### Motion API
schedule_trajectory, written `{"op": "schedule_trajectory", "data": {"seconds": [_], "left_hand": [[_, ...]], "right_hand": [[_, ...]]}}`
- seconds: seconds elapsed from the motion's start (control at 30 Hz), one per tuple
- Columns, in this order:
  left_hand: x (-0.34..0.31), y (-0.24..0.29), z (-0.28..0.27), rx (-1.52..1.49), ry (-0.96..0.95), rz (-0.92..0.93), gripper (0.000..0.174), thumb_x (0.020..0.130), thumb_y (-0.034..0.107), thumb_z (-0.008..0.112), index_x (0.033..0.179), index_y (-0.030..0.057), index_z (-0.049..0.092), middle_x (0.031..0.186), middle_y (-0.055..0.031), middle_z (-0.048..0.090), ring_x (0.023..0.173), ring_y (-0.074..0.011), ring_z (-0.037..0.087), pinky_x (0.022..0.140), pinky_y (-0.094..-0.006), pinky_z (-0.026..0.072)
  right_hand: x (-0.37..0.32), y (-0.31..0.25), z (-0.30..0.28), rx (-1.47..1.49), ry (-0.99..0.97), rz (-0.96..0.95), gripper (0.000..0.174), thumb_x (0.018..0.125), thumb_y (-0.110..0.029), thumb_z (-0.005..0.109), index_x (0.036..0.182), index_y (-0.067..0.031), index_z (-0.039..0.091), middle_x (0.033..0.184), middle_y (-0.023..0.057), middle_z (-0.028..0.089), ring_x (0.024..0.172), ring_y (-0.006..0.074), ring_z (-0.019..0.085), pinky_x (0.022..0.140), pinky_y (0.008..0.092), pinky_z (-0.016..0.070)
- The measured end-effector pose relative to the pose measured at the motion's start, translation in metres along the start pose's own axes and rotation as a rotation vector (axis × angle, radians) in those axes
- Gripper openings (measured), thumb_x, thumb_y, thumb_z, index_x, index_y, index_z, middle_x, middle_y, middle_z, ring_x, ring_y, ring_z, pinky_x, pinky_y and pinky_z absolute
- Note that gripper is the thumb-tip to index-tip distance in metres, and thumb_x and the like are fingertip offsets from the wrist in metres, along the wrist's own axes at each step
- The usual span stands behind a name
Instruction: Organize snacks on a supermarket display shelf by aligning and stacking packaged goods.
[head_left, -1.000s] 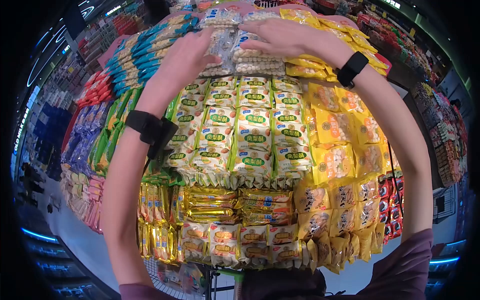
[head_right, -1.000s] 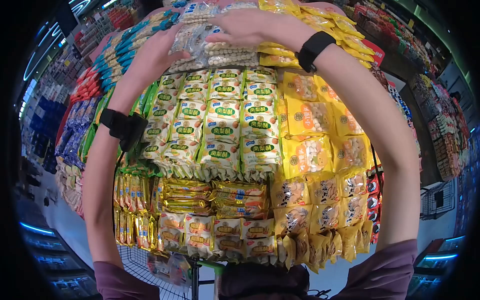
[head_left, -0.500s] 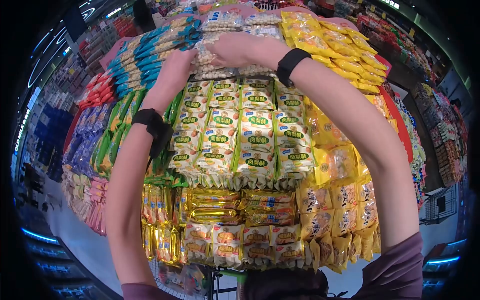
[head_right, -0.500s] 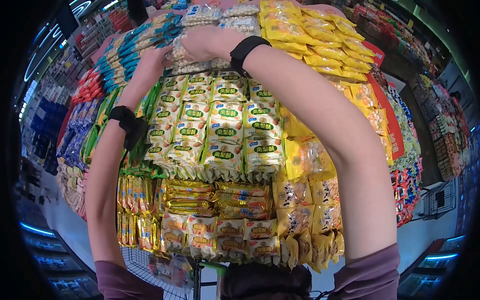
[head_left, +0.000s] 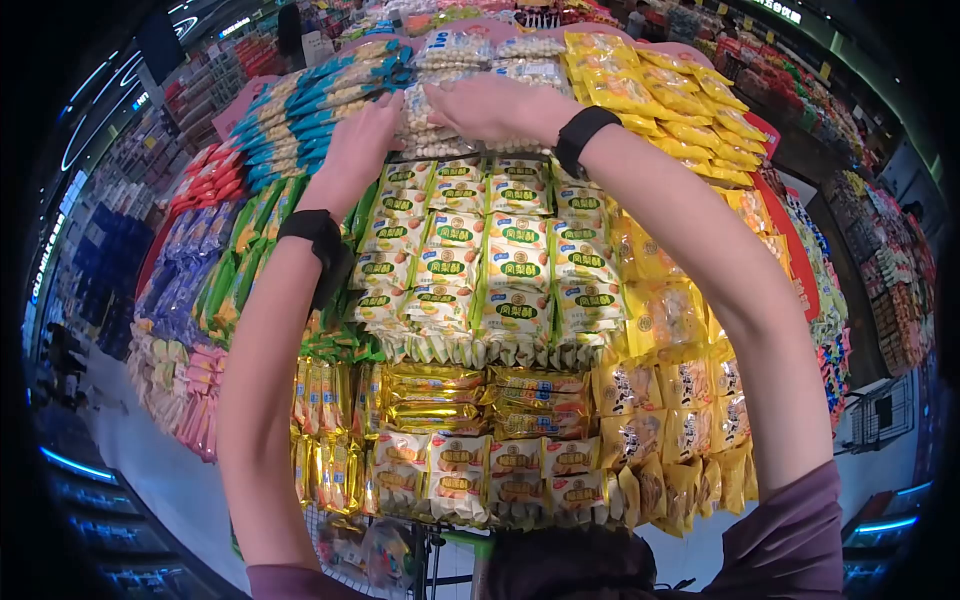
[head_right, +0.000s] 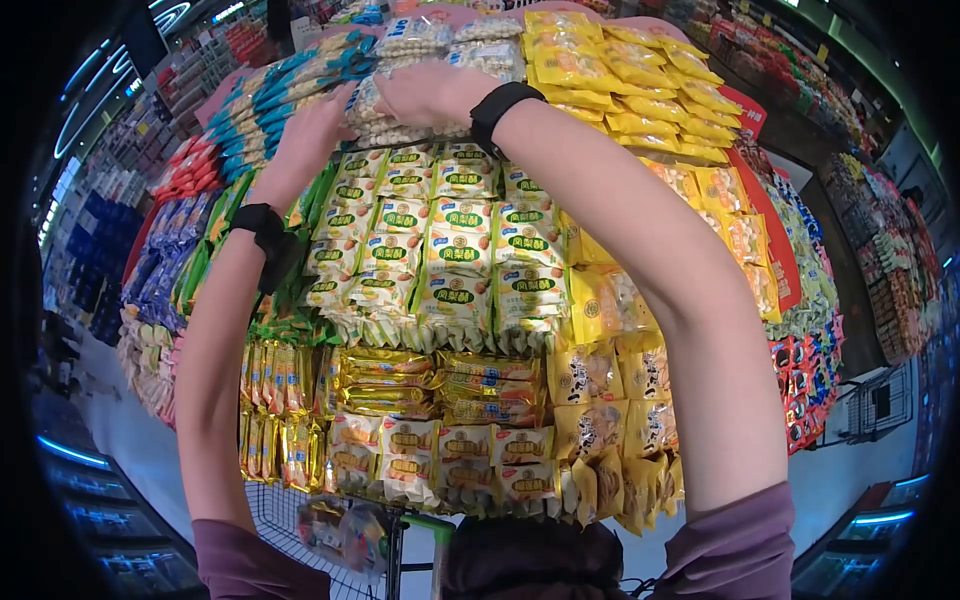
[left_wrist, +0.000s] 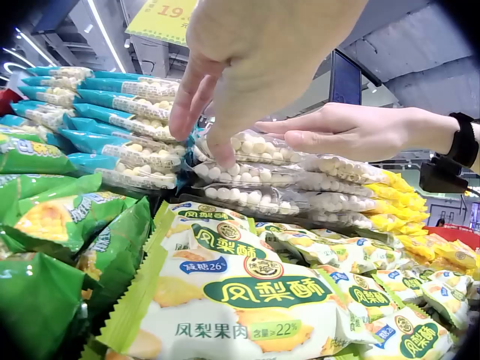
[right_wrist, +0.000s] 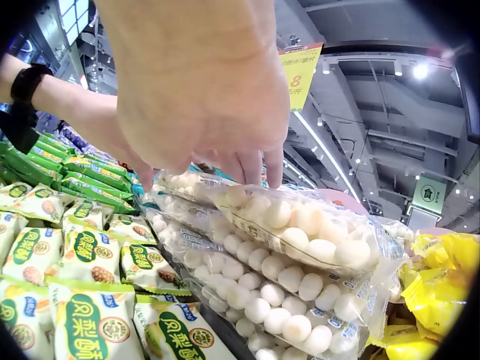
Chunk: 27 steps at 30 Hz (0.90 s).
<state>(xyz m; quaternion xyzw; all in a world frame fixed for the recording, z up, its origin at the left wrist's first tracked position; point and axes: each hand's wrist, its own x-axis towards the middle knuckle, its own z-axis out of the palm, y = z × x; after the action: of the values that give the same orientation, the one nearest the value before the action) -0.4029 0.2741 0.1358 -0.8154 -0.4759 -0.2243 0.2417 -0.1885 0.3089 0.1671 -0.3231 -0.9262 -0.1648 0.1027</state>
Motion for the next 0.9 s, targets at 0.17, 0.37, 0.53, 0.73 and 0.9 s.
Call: {"op": "schedule_trajectory", "data": {"seconds": [0.17,0.37,0.53,0.73,0.9], "left_hand": [[-0.01,0.016,-0.039,0.07,-0.023,-0.042,0.046,0.088,0.012,0.067,0.132,0.0078,0.054,0.111,-0.0199,0.066,0.096,-0.04,0.063,0.078,-0.0478,0.0506],[-0.038,0.047,-0.099,-0.003,-0.023,-0.105,0.02,0.092,0.011,0.063,0.109,0.0024,0.067,0.085,-0.0206,0.068,0.085,-0.0403,0.064,0.072,-0.0476,0.05],[-0.099,0.115,-0.153,-0.134,-0.048,-0.082,0.018,0.091,0.002,0.058,0.105,0.0019,0.068,0.088,-0.021,0.068,0.08,-0.0392,0.065,0.068,-0.0449,0.0489],[-0.193,0.212,-0.192,-0.163,-0.258,-0.162,0.016,0.091,0.006,0.062,0.104,0.0015,0.068,0.092,-0.0192,0.069,0.079,-0.0373,0.066,0.071,-0.0432,0.0513],[-0.253,0.259,-0.226,-0.363,-0.449,-0.373,0.02,0.092,0.014,0.066,0.105,-0.0005,0.069,0.093,-0.0199,0.07,0.081,-0.0338,0.069,0.072,-0.0403,0.0533]], "right_hand": [[-0.029,0.0,-0.045,-0.093,0.141,-0.063,0.037,0.101,-0.023,0.048,0.133,-0.0053,0.052,0.094,0.0221,0.068,0.091,0.0413,0.065,0.079,0.0522,0.0507],[-0.093,0.018,-0.073,-0.09,-0.057,-0.045,0.032,0.089,-0.01,0.057,0.12,-0.0068,0.064,0.089,0.0206,0.068,0.087,0.0388,0.065,0.075,0.0495,0.0511],[-0.147,0.031,-0.056,0.096,-0.036,-0.115,0.021,0.085,-0.006,0.062,0.105,-0.0027,0.063,0.086,0.0202,0.066,0.085,0.0398,0.064,0.073,0.0491,0.05],[-0.2,0.005,-0.067,0.064,-0.113,-0.073,0.024,0.086,-0.008,0.065,0.109,-0.0026,0.063,0.088,0.0213,0.065,0.089,0.0409,0.064,0.077,0.0497,0.0499],[-0.223,-0.013,-0.074,0.007,-0.111,-0.178,0.027,0.089,-0.01,0.065,0.115,-0.0026,0.062,0.091,0.0217,0.066,0.094,0.0405,0.064,0.082,0.05,0.0502]]}}
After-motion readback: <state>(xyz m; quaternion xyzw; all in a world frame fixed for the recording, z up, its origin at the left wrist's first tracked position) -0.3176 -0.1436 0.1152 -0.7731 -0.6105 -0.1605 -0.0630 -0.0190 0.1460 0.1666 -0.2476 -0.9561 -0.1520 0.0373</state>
